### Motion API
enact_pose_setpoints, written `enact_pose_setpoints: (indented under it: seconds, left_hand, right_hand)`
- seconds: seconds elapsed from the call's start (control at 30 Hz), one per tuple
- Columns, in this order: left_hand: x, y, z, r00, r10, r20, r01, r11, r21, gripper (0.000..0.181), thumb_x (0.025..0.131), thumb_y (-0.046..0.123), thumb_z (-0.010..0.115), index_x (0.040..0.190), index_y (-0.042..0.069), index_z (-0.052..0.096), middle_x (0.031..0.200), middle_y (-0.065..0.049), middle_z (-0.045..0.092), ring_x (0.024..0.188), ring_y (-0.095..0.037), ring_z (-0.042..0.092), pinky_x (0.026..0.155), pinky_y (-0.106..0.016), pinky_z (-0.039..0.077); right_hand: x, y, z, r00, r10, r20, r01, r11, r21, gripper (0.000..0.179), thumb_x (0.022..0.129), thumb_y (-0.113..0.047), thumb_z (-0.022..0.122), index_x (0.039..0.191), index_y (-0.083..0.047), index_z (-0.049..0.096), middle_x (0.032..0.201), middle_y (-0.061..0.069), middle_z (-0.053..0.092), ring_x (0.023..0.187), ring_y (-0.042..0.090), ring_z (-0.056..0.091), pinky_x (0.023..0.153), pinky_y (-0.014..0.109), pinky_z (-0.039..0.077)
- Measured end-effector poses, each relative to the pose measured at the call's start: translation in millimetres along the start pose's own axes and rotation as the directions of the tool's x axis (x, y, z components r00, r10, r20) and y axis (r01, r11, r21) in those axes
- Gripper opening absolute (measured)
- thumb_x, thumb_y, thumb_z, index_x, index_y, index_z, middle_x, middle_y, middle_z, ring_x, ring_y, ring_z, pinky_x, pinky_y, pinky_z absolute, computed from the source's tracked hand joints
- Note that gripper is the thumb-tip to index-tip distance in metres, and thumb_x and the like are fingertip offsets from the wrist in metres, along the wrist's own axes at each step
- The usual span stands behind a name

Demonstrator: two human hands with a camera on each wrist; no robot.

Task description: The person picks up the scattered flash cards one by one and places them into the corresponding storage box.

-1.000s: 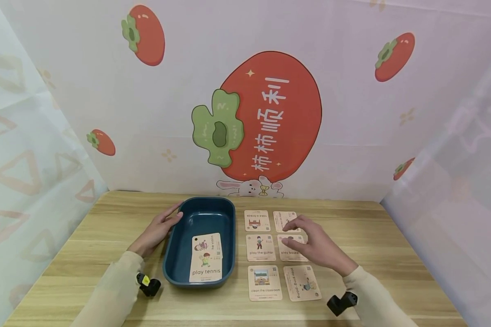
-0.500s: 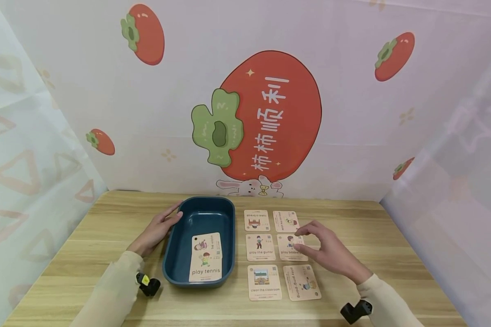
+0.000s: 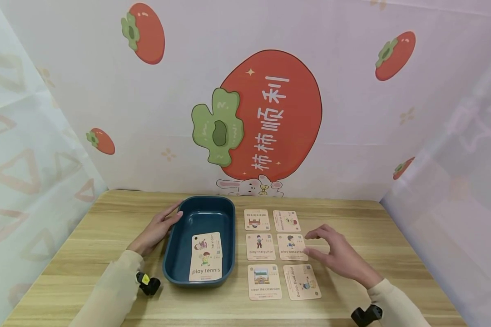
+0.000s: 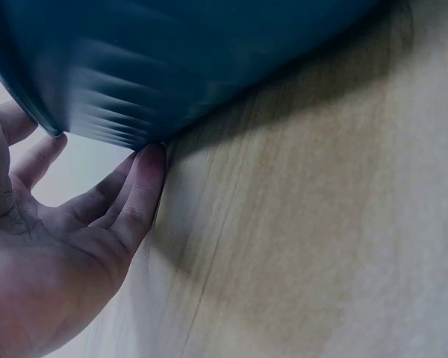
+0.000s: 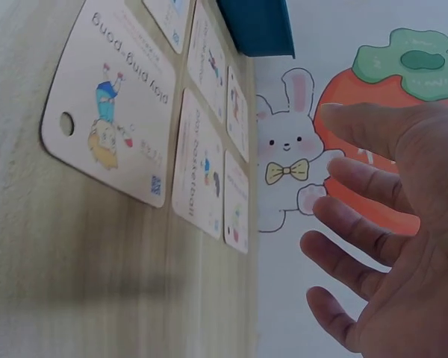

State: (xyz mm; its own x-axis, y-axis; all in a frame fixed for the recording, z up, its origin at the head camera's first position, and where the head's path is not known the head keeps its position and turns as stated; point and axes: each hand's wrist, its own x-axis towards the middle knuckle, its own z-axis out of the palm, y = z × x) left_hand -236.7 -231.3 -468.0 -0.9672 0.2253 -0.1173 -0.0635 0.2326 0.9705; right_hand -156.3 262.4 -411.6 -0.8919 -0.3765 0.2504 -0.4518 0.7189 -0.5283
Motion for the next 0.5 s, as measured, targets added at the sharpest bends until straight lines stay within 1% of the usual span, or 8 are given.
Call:
enact_pose_setpoints:
  seconds: [0.1, 0.2, 0.33, 0.5]
  left_hand:
    - [0.6, -0.7, -0.1, 1.000, -0.001, 0.000, 0.001, 1.000, 0.008, 0.068, 0.107, 0.047, 0.049, 0.164, 0.023, 0.021, 0.156, -0.028, 0.036, 0.131, -0.042, 0.053, 0.103, -0.055, 0.047]
    - [1.4, -1.1, 0.1, 1.000, -0.012, -0.009, 0.012, 1.000, 0.014, 0.068, 0.106, 0.049, 0.049, 0.164, 0.024, 0.023, 0.157, -0.026, 0.037, 0.132, -0.042, 0.052, 0.104, -0.056, 0.046]
    - [1.9, -1.2, 0.8, 1.000, -0.018, -0.018, 0.018, 0.999, 0.031, 0.069, 0.105, 0.050, 0.049, 0.164, 0.024, 0.023, 0.156, -0.026, 0.038, 0.131, -0.042, 0.053, 0.105, -0.058, 0.045]
    - [0.9, -0.6, -0.1, 1.000, -0.021, -0.020, 0.021, 0.999, 0.031, 0.068, 0.106, 0.049, 0.048, 0.164, 0.024, 0.023, 0.155, -0.027, 0.039, 0.130, -0.041, 0.054, 0.104, -0.057, 0.046]
  right_hand:
    - [-3.1, 7.1, 3.2, 1.000, 0.017, 0.013, -0.017, 1.000, -0.005, 0.024, 0.089, -0.018, 0.080, 0.111, -0.013, 0.071, 0.111, -0.004, 0.062, 0.107, 0.023, 0.062, 0.091, 0.054, 0.052]
    - [-6.9, 13.5, 6.3, 0.998, 0.041, 0.042, -0.042, 0.999, 0.011, 0.028, 0.088, -0.020, 0.082, 0.112, -0.011, 0.071, 0.112, -0.003, 0.062, 0.108, 0.026, 0.061, 0.092, 0.056, 0.051]
    - [-12.6, 17.4, 9.2, 0.994, 0.071, 0.084, -0.073, 0.997, 0.016, 0.035, 0.086, -0.028, 0.084, 0.114, -0.012, 0.070, 0.113, -0.004, 0.061, 0.110, 0.026, 0.060, 0.094, 0.056, 0.050]
    - [-19.9, 18.2, 10.8, 0.991, 0.080, 0.108, -0.082, 0.997, 0.012, 0.045, 0.079, -0.037, 0.088, 0.113, -0.012, 0.070, 0.113, -0.003, 0.061, 0.110, 0.026, 0.059, 0.095, 0.056, 0.048]
